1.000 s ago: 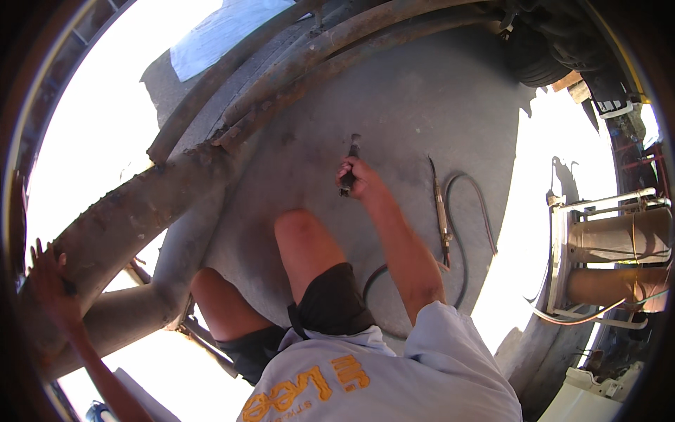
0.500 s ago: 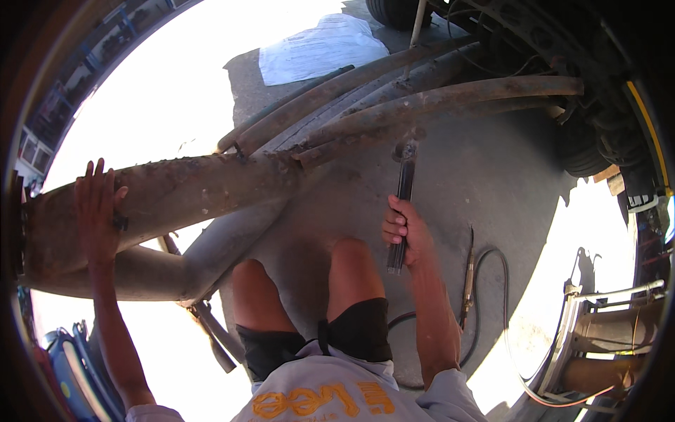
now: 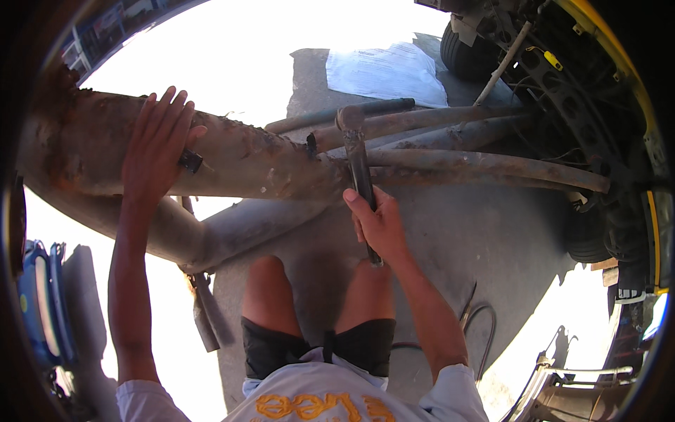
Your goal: The person uses a blowtorch to heat a rusted metal pipe attached to a vehicle frame, then uses a hammer to break and remove the heated section. The person also uses a tape measure to measure the remaining pipe length.
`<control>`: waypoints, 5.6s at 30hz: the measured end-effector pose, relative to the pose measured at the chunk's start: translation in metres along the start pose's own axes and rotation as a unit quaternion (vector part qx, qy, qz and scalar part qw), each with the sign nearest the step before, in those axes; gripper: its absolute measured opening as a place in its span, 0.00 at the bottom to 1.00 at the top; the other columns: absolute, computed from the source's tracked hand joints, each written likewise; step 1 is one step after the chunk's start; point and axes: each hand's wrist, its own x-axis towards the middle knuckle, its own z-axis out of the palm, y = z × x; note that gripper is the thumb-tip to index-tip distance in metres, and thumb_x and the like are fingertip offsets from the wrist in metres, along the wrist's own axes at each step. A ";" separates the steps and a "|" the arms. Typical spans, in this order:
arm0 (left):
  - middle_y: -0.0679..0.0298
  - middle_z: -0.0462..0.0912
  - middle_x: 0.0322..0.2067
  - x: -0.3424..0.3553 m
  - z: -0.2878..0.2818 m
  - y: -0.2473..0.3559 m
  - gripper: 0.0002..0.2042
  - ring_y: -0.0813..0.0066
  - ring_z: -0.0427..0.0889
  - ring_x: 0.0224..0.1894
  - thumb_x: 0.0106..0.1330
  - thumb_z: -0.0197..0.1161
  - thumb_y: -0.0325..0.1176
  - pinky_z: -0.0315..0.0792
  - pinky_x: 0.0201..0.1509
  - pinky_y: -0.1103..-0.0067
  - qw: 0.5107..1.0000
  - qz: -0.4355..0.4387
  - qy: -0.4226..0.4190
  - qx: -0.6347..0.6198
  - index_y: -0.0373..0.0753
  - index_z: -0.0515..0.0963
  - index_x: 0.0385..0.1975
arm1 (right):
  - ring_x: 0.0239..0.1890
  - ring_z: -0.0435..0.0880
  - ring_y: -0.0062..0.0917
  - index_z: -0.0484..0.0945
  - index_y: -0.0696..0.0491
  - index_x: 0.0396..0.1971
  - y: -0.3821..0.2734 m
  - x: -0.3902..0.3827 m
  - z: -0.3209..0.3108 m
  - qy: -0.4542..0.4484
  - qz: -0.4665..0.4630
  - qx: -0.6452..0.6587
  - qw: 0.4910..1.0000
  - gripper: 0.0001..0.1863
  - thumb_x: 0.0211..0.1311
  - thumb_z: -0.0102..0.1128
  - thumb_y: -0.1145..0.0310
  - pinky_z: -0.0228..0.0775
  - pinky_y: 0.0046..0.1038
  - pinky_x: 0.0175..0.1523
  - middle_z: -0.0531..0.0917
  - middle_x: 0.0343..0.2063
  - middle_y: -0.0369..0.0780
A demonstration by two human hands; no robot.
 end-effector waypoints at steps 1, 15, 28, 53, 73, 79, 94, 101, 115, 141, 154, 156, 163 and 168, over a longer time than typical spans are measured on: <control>0.56 0.84 0.64 0.001 0.000 0.000 0.21 0.58 0.75 0.74 0.76 0.67 0.42 0.64 0.82 0.55 1.000 0.000 -0.004 0.000 0.35 0.82 0.60 | 0.15 0.71 0.16 0.74 0.53 0.35 -0.014 0.001 0.007 0.004 -0.059 0.030 0.998 0.22 0.76 0.65 0.48 0.65 0.25 0.22 0.73 0.17 0.32; 0.58 0.85 0.63 0.001 -0.003 0.001 0.20 0.60 0.77 0.73 0.76 0.66 0.44 0.65 0.82 0.57 1.000 -0.007 -0.003 -0.003 0.37 0.84 0.59 | 0.16 0.69 0.21 0.67 0.48 0.29 0.010 0.078 0.074 0.155 -0.248 0.142 0.946 0.32 0.70 0.65 0.34 0.66 0.30 0.25 0.69 0.16 0.35; 0.57 0.81 0.67 0.002 0.000 0.000 0.19 0.60 0.72 0.76 0.76 0.66 0.39 0.60 0.84 0.55 0.999 0.003 -0.039 0.015 0.37 0.82 0.62 | 0.12 0.68 0.18 0.68 0.49 0.24 0.081 0.018 0.034 0.112 0.069 0.041 0.990 0.36 0.71 0.62 0.30 0.61 0.28 0.19 0.69 0.14 0.32; 0.63 0.72 0.77 0.001 -0.010 -0.005 0.28 0.58 0.65 0.81 0.74 0.68 0.47 0.55 0.84 0.51 0.998 0.007 0.027 -0.060 0.49 0.76 0.73 | 0.11 0.63 0.19 0.65 0.46 0.27 0.126 -0.020 -0.009 0.226 0.162 0.212 0.937 0.41 0.67 0.50 0.17 0.60 0.29 0.19 0.64 0.14 0.30; 0.58 0.69 0.78 0.000 -0.009 -0.012 0.25 0.52 0.62 0.82 0.83 0.56 0.47 0.53 0.84 0.45 0.999 0.032 -0.007 -0.026 0.43 0.74 0.74 | 0.09 0.65 0.20 0.61 0.45 0.17 0.129 0.062 0.119 0.106 0.139 0.268 0.947 0.40 0.70 0.55 0.22 0.61 0.30 0.18 0.63 0.11 0.30; 0.58 0.70 0.78 0.004 -0.007 -0.011 0.25 0.53 0.62 0.82 0.82 0.58 0.47 0.53 0.84 0.46 0.999 0.034 0.007 -0.039 0.43 0.75 0.73 | 0.10 0.65 0.19 0.64 0.46 0.22 0.117 0.010 0.070 0.139 0.146 0.226 0.953 0.40 0.69 0.52 0.20 0.62 0.28 0.18 0.64 0.11 0.30; 0.61 0.73 0.76 0.003 -0.014 -0.004 0.26 0.57 0.65 0.82 0.78 0.65 0.47 0.55 0.84 0.51 1.000 0.013 0.001 -0.021 0.47 0.77 0.72 | 0.11 0.65 0.19 0.64 0.47 0.21 0.124 0.075 0.097 0.165 0.163 0.300 0.925 0.41 0.68 0.56 0.21 0.61 0.30 0.18 0.64 0.12 0.31; 0.62 0.73 0.76 0.001 -0.011 -0.005 0.25 0.59 0.65 0.82 0.78 0.65 0.47 0.55 0.84 0.52 1.000 0.021 -0.002 -0.021 0.47 0.78 0.71 | 0.09 0.65 0.20 0.65 0.47 0.25 0.139 0.013 0.055 0.165 0.151 0.285 0.932 0.36 0.73 0.56 0.27 0.62 0.31 0.17 0.66 0.13 0.31; 0.58 0.72 0.76 -0.001 -0.009 -0.006 0.24 0.56 0.64 0.82 0.77 0.67 0.46 0.53 0.85 0.49 0.999 0.024 -0.022 -0.023 0.45 0.80 0.69 | 0.17 0.72 0.14 0.74 0.50 0.36 0.208 -0.009 -0.008 0.166 0.075 0.770 0.611 0.23 0.79 0.63 0.44 0.69 0.18 0.23 0.72 0.21 0.29; 0.51 0.74 0.75 0.001 -0.014 -0.009 0.20 0.43 0.65 0.81 0.82 0.59 0.40 0.51 0.84 0.43 0.995 0.082 -0.025 -0.047 0.40 0.78 0.69 | 0.19 0.77 0.19 0.70 0.48 0.24 0.274 0.013 0.015 0.172 0.028 0.834 0.524 0.32 0.76 0.58 0.34 0.76 0.24 0.32 0.71 0.14 0.29; 0.54 0.77 0.73 0.003 -0.012 -0.006 0.18 0.48 0.67 0.80 0.80 0.63 0.41 0.53 0.84 0.44 0.997 0.075 -0.024 -0.009 0.41 0.82 0.63 | 0.14 0.69 0.17 0.71 0.50 0.26 0.125 0.087 0.141 -0.119 0.126 0.866 0.470 0.27 0.74 0.67 0.43 0.70 0.23 0.24 0.71 0.20 0.30; 0.55 0.76 0.73 0.001 -0.011 -0.007 0.18 0.48 0.67 0.80 0.80 0.63 0.41 0.54 0.84 0.44 0.997 0.074 -0.023 -0.010 0.42 0.81 0.63 | 0.14 0.70 0.16 0.72 0.49 0.26 0.147 0.072 0.109 -0.110 0.139 0.876 0.449 0.29 0.71 0.69 0.39 0.70 0.22 0.24 0.70 0.18 0.29; 0.57 0.75 0.75 -0.001 -0.012 -0.013 0.20 0.50 0.65 0.81 0.80 0.62 0.41 0.51 0.84 0.44 0.995 0.081 -0.011 -0.054 0.45 0.80 0.68 | 0.18 0.74 0.18 0.70 0.48 0.25 0.273 -0.004 0.017 0.186 0.070 0.861 0.467 0.29 0.76 0.61 0.39 0.75 0.20 0.28 0.70 0.17 0.32; 0.58 0.74 0.75 0.001 -0.015 -0.015 0.21 0.51 0.65 0.81 0.79 0.65 0.41 0.52 0.84 0.45 0.993 0.088 -0.022 -0.070 0.46 0.80 0.69 | 0.24 0.76 0.24 0.64 0.46 0.23 0.279 -0.002 -0.010 0.414 0.041 0.765 0.492 0.32 0.81 0.40 0.34 0.80 0.35 0.46 0.70 0.17 0.32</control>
